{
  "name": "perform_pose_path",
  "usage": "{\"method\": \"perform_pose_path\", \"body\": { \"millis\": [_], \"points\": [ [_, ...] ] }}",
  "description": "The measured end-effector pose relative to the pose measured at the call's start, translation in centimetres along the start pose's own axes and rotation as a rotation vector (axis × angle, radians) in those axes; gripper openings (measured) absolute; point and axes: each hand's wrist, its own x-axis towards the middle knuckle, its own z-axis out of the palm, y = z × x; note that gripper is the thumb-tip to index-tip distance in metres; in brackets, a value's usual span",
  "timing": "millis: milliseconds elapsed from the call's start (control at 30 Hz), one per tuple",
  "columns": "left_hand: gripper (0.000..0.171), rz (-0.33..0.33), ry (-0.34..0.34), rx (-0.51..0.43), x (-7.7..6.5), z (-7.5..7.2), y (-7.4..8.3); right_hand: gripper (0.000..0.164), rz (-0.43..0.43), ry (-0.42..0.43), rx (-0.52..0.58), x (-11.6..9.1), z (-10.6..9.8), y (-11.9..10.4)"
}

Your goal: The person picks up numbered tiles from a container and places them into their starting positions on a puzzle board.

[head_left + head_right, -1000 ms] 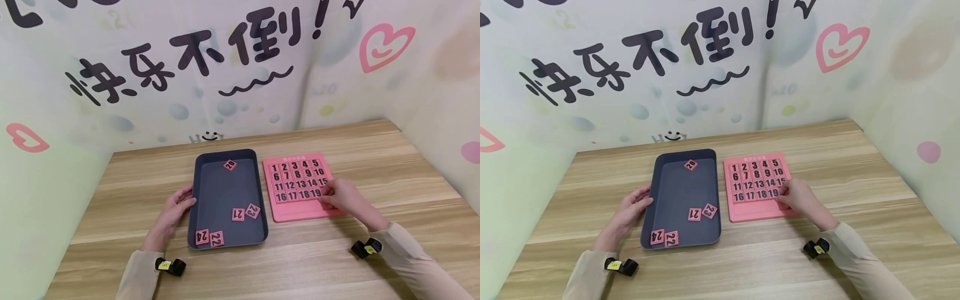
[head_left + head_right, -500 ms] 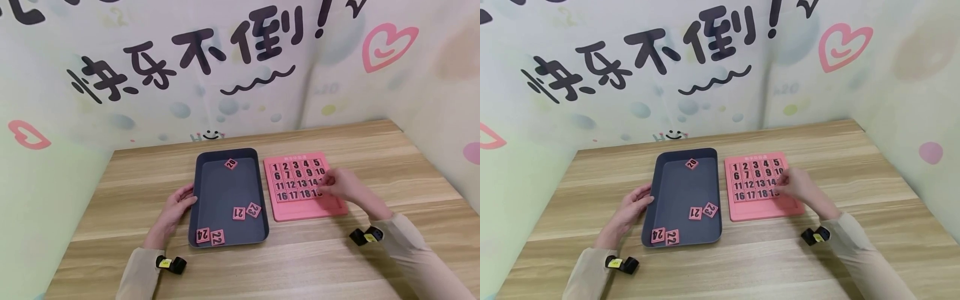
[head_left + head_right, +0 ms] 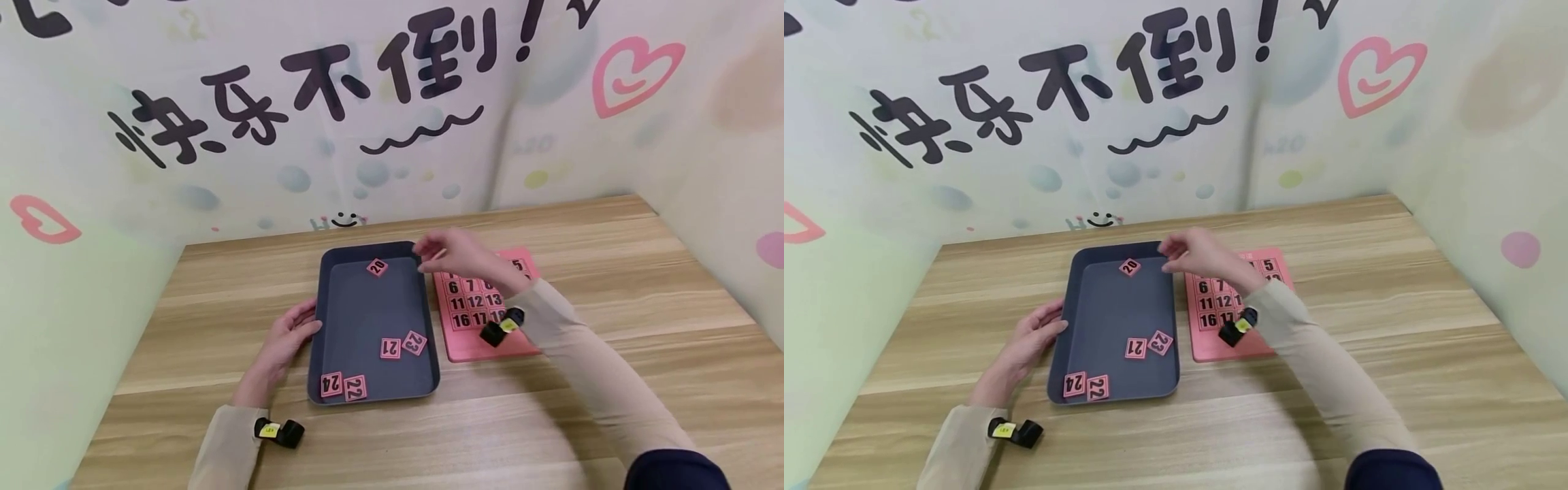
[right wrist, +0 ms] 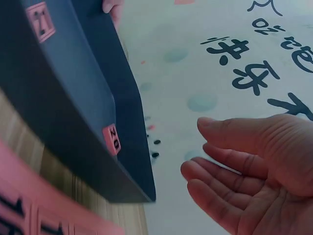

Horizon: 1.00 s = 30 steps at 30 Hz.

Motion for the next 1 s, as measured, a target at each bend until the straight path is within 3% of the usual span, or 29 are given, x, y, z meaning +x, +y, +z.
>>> {"method": "perform_pose_path", "body": {
  "millis": [233, 433, 833, 1000],
  "points": [
    [0.053, 0.003, 0.010, 0.001, 0.0, 0.0, 0.0, 0.026, -0.025, -0.085, 0.046, 4.5, 2.3, -0.4],
    [0.052, -0.003, 0.007, -0.003, 0.0, 0.0, -0.2, 0.029, -0.012, -0.138, 0.127, 6.8, 4.1, 0.5],
    [0.053, 0.000, 0.009, 0.003, -0.1, 0.1, 0.0, 0.033, 0.094, -0.154, 0.123, 8.9, 5.6, 1.4],
    [0.052, -0.002, 0.010, 0.004, -0.1, 0.0, -0.1, 0.034, 0.077, -0.177, 0.096, 8.9, 6.0, 1.5]
  ]
}}
